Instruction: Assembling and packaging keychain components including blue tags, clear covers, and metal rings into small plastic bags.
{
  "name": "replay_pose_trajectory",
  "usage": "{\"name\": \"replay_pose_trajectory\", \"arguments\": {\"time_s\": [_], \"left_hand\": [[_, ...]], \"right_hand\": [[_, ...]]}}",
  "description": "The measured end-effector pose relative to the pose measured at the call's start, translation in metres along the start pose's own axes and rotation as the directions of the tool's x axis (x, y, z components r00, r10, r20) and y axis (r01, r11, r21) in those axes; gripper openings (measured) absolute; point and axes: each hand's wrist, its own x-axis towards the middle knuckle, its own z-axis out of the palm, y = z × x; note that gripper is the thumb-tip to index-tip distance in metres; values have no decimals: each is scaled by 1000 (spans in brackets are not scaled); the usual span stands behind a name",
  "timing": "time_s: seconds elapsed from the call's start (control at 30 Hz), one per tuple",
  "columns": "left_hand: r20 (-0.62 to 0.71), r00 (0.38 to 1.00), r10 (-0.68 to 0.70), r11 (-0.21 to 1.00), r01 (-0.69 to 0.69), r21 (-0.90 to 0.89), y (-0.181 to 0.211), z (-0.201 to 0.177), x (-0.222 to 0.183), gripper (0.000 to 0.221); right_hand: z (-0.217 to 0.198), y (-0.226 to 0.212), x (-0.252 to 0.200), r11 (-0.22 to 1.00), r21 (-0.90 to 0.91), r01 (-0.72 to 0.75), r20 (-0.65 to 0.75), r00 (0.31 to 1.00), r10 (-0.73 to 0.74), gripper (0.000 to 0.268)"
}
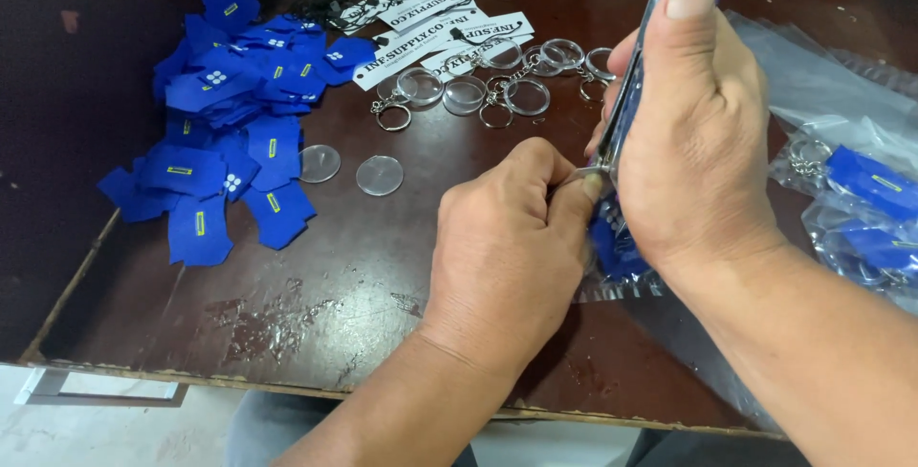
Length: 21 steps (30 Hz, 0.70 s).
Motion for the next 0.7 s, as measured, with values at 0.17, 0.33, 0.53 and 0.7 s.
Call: {"name": "replay_pose_trajectory", "arguments": {"time_s": [0.17,0.33,0.53,0.7], "left_hand": [[13,997,-70,997,71,-5,5,-4,1,22],[101,989,-107,994,103,38,1,-3,1,23],[20,977,213,976,-214,31,-19,9,7,31],[42,957,287,953,-290,84,-19,9,6,32]], "right_hand": [[1,3,-1,999,15,39,24,999,-39,62],[-1,10,-1,996,-85,29,20,999,-27,62],[-7,18,3,946,-290,149,90,988,-128,69],[-10,19,3,934,-290,210,155,973,-170,64]]}}
